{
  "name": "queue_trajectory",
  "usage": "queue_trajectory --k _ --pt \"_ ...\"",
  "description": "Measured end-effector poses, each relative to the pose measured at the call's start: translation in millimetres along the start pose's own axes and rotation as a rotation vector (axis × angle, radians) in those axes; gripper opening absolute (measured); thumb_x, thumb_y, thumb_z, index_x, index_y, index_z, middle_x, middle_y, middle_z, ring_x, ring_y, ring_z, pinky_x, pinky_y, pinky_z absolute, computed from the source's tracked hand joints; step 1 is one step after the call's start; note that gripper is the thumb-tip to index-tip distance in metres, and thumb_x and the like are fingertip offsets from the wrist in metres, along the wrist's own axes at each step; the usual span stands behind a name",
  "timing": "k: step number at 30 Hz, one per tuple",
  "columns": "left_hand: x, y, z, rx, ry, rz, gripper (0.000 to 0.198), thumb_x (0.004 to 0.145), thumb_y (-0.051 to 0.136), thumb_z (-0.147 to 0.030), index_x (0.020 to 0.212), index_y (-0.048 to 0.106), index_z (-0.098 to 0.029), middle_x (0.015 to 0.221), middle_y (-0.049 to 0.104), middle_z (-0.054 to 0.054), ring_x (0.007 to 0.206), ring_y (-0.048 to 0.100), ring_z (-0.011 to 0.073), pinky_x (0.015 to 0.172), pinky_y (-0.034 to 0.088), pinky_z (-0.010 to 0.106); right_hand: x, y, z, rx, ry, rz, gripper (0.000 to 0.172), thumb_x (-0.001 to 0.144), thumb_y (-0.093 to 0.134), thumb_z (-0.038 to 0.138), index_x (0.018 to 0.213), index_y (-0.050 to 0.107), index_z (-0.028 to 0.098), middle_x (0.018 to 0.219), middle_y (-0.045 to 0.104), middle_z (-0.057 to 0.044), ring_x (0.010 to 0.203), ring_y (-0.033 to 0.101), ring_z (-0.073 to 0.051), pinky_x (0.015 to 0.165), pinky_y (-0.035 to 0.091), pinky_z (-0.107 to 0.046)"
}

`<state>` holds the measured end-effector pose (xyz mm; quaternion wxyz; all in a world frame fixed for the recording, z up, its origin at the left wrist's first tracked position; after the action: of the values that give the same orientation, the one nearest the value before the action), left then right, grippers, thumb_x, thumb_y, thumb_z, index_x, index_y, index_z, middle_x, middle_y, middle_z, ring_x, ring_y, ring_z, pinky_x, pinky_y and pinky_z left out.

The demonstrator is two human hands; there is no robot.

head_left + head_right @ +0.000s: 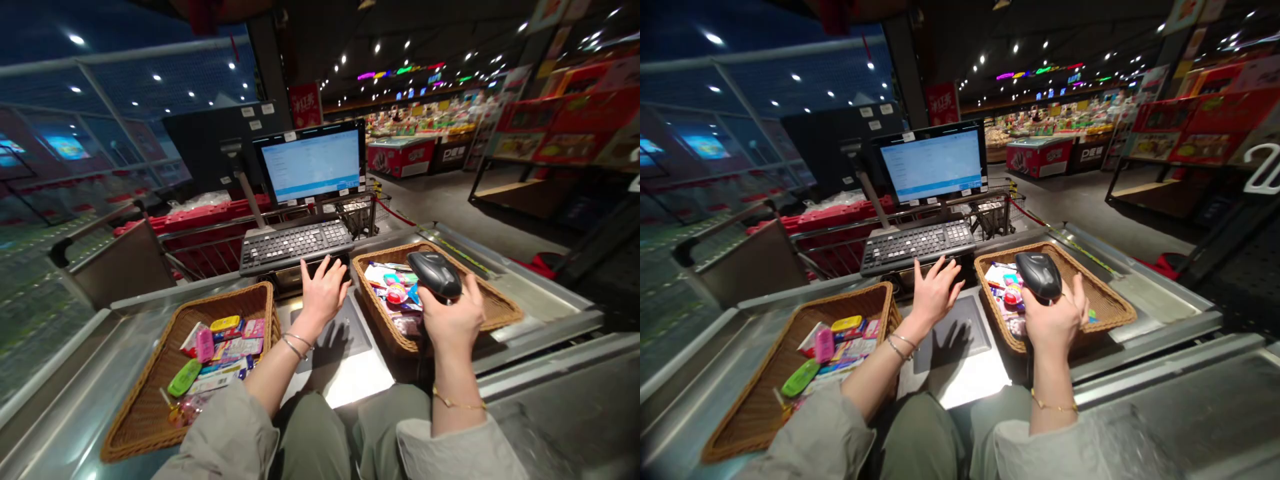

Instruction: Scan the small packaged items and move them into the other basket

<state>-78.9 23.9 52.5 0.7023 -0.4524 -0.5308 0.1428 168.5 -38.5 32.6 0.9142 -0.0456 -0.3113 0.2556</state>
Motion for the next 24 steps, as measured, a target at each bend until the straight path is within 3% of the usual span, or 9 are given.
queue_trajectory --k 4,9,15,20,24 --pt "-33 -13.5 28 0.018 -0.068 0.003 0.033 0.101 0.057 -0.034 0.131 0.065 -0.024 0.141 0.066 0.010 0.143 0.051 0.0302 0.123 0.008 0.077 -15 13 20 0.016 -0.034 0.042 0.055 0.068 0.070 0.051 0.107 0.075 0.012 0.135 0.064 -0.023 0.141 0.049 -0.039 0.117 0.034 -0.058" --pt "-75 -30.6 64 0.049 -0.179 0.024 0.033 0.100 0.058 -0.033 0.132 0.064 -0.023 0.141 0.066 0.010 0.143 0.051 0.0302 0.123 0.010 0.077 -39 35 48 0.072 -0.127 0.170 0.047 0.070 0.069 0.051 0.099 0.076 0.015 0.123 0.070 -0.021 0.140 0.049 -0.042 0.118 0.031 -0.061" --pt "-119 -55.1 108 0.093 -0.304 0.073 0.033 0.100 0.059 -0.031 0.132 0.064 -0.023 0.142 0.066 0.010 0.143 0.051 0.0314 0.121 0.014 0.078 -73 68 72 0.100 -0.216 0.361 0.051 0.072 0.068 0.050 0.109 0.075 0.016 0.129 0.067 -0.020 0.142 0.045 -0.042 0.116 0.033 -0.062" --pt "-153 -69.7 155 0.154 -0.383 0.156 0.034 0.099 0.058 -0.030 0.132 0.064 -0.021 0.142 0.065 0.010 0.143 0.050 0.0315 0.121 0.015 0.077 -99 92 83 0.073 -0.274 0.494 0.055 0.072 0.066 0.049 0.116 0.073 0.016 0.129 0.067 -0.018 0.142 0.044 -0.040 0.118 0.031 -0.063" --pt "-178 -65.9 191 0.182 -0.406 0.293 0.037 0.099 0.057 -0.030 0.135 0.063 -0.021 0.143 0.064 0.011 0.144 0.049 0.0317 0.120 0.022 0.075 -115 102 89 0.047 -0.276 0.535 0.059 0.071 0.065 0.051 0.118 0.072 0.016 0.143 0.057 -0.021 0.140 0.046 -0.040 0.117 0.031 -0.064"
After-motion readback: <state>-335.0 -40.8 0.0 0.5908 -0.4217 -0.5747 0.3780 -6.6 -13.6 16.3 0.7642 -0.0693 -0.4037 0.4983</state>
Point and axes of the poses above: each hand's wrist, its own x-axis towards the middle knuckle, its own y-axis out of the palm, z = x × y, the point moved 6 cm from there along x, towards the middle knuckle
